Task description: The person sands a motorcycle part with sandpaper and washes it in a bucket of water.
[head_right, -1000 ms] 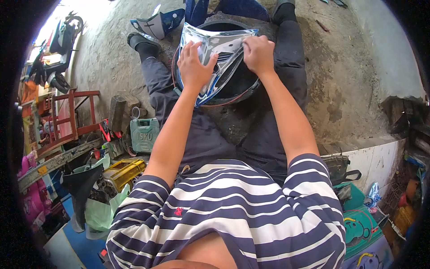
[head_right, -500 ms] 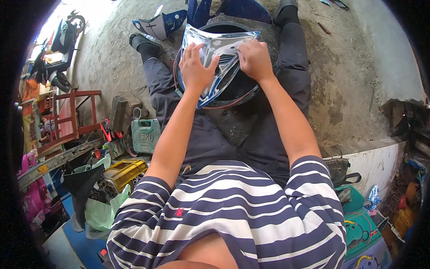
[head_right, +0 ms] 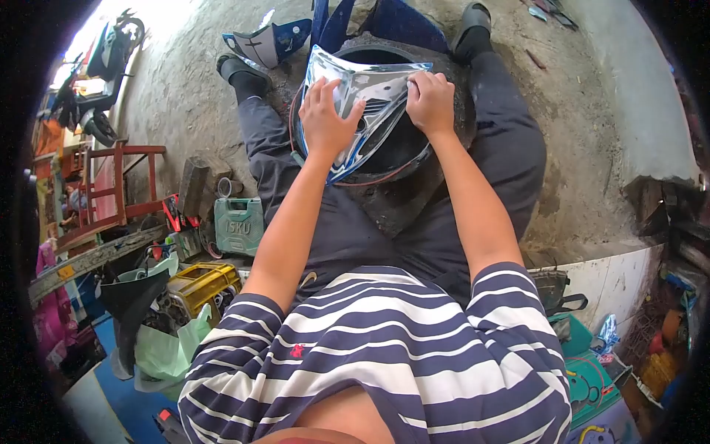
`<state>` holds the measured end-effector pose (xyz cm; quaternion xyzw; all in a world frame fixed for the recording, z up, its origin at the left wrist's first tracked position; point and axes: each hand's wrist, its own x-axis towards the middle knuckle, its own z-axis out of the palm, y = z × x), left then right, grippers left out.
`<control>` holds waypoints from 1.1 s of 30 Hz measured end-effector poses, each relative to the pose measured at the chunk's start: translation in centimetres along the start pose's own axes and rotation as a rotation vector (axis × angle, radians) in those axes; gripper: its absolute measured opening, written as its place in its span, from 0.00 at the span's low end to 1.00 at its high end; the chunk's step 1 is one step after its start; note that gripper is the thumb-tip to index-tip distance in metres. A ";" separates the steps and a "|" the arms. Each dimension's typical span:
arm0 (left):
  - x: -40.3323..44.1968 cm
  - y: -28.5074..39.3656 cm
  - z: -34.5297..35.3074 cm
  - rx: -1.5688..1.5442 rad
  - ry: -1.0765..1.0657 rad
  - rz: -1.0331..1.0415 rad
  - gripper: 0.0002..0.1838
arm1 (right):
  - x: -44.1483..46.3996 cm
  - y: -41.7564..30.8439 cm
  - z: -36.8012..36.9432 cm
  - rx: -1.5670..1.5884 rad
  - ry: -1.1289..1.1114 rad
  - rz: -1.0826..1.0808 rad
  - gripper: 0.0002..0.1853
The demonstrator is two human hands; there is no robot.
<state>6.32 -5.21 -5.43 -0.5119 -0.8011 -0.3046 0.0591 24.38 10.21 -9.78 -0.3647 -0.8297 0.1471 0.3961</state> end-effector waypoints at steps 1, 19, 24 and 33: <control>0.1 -0.1 0.0 0.001 0.004 -0.002 0.35 | 0.0 0.0 0.0 0.017 -0.004 -0.010 0.03; 0.2 0.4 -0.3 -0.015 -0.011 -0.012 0.35 | 0.7 -1.2 -0.6 0.031 0.058 -0.069 0.04; 0.2 0.2 -0.2 -0.019 -0.015 -0.001 0.35 | -0.1 -2.8 -1.2 0.118 -0.040 -0.336 0.04; 0.2 0.4 -0.3 -0.007 -0.022 -0.018 0.35 | 0.0 -1.7 -1.1 0.100 -0.019 -0.171 0.06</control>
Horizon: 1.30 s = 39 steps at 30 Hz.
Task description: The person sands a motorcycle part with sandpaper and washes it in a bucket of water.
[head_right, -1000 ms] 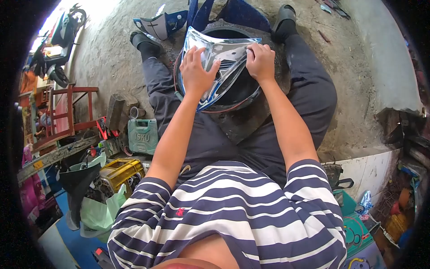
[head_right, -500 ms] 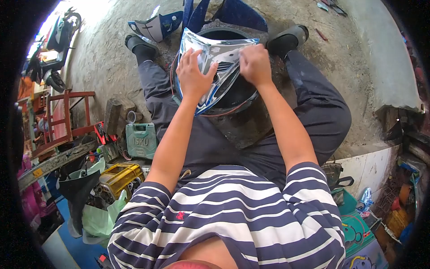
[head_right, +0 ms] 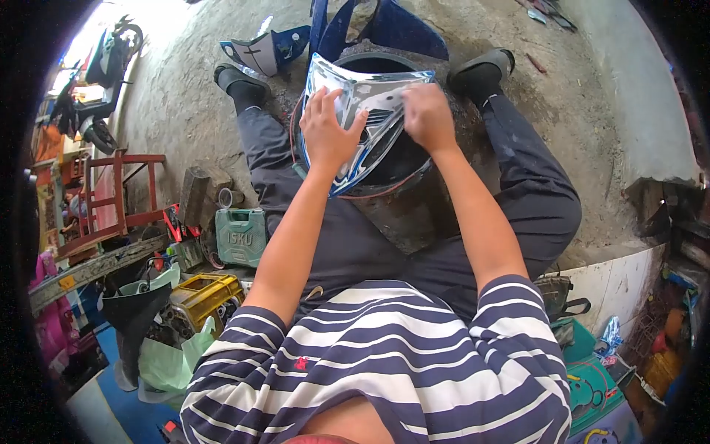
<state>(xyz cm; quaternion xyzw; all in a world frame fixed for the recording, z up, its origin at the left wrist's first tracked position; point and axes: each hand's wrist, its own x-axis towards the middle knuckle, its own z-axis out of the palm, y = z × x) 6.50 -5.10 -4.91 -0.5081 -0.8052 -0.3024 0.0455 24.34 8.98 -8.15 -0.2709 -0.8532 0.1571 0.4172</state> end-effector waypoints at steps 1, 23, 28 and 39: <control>0.1 -0.1 0.0 0.003 0.005 0.002 0.35 | 0.0 0.8 0.3 -0.034 0.037 0.130 0.05; 0.1 0.0 -0.4 -0.014 0.003 -0.002 0.35 | -0.1 0.1 0.3 -0.067 -0.042 -0.052 0.05; 0.1 0.0 -0.4 -0.004 0.003 0.005 0.35 | 0.2 -0.6 0.2 -0.135 -0.085 -0.081 0.05; 0.1 -0.1 -0.2 -0.003 0.004 0.007 0.35 | -0.2 -0.2 0.0 -0.092 -0.059 -0.057 0.06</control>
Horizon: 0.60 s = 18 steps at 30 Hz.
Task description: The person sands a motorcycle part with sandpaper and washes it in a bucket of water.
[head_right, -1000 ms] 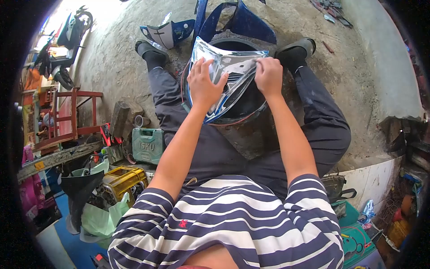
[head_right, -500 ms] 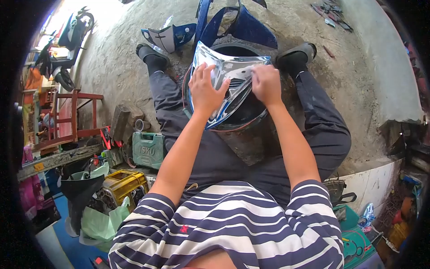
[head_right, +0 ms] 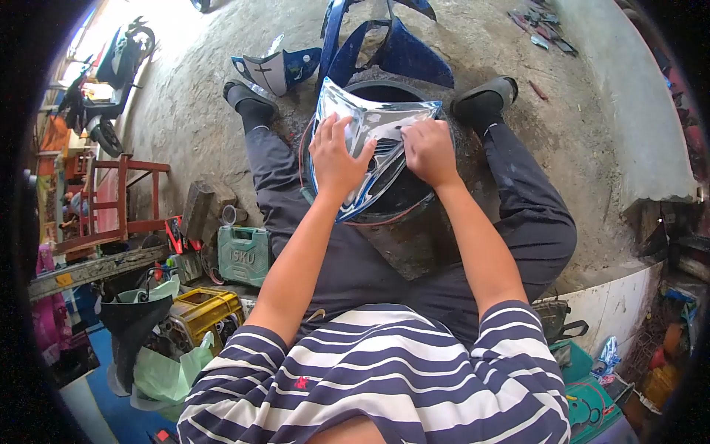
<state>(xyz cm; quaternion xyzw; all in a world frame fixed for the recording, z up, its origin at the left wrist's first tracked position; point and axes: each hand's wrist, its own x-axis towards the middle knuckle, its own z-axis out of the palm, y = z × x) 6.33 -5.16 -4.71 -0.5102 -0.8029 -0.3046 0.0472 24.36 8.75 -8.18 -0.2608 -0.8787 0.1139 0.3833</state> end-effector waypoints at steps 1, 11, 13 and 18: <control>0.0 0.0 0.0 0.001 -0.008 -0.001 0.35 | 0.0 0.1 -0.2 0.015 0.007 -0.006 0.06; 0.0 0.2 -0.3 -0.007 -0.012 -0.004 0.35 | 0.0 0.9 0.9 -0.014 0.068 0.180 0.05; 0.1 0.1 -0.4 -0.012 -0.012 -0.004 0.35 | 0.5 0.9 0.9 -0.026 0.052 0.192 0.05; 0.1 0.4 -0.5 -0.006 -0.014 -0.015 0.35 | 0.1 0.8 0.4 -0.035 0.067 0.197 0.03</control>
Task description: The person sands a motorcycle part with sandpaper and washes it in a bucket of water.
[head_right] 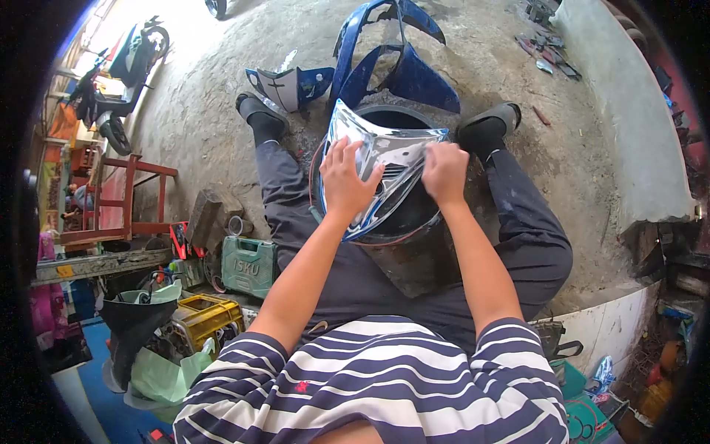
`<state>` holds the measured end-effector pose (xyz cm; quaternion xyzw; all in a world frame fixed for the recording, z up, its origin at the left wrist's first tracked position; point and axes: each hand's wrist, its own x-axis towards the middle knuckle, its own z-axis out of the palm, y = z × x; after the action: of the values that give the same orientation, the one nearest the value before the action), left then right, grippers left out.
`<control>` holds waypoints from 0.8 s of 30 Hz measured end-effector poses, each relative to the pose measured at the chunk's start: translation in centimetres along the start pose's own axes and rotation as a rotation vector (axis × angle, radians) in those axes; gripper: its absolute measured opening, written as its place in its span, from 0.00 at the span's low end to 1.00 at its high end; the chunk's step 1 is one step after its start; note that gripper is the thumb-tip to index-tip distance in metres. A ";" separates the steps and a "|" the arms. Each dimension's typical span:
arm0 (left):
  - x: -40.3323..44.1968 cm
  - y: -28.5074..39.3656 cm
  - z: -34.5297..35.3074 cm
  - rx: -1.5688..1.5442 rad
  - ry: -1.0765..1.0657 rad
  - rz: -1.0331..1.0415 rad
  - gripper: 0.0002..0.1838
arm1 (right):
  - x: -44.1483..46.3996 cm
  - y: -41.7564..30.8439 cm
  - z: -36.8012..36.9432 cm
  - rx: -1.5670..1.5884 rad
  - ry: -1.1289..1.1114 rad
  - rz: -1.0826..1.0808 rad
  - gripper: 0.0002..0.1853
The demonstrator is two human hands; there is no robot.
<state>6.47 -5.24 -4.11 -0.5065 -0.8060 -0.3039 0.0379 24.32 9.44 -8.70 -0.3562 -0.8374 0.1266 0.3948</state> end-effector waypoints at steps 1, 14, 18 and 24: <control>0.0 0.0 0.0 -0.005 -0.002 -0.004 0.35 | 0.0 0.5 0.5 -0.048 0.036 0.137 0.03; 0.0 -0.2 0.2 -0.021 0.017 0.003 0.35 | -1.6 -2.6 -0.2 0.180 -0.107 -0.197 0.05; 0.0 0.0 0.2 -0.008 0.008 -0.004 0.34 | -0.7 -0.8 0.2 0.099 -0.038 0.143 0.06; 0.0 0.0 0.1 -0.022 0.012 -0.004 0.34 | -1.5 -1.5 -0.6 0.118 -0.097 -0.044 0.05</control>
<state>6.53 -5.20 -4.16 -0.5035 -0.8033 -0.3159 0.0367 24.67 7.33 -8.44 -0.3073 -0.8542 0.1842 0.3767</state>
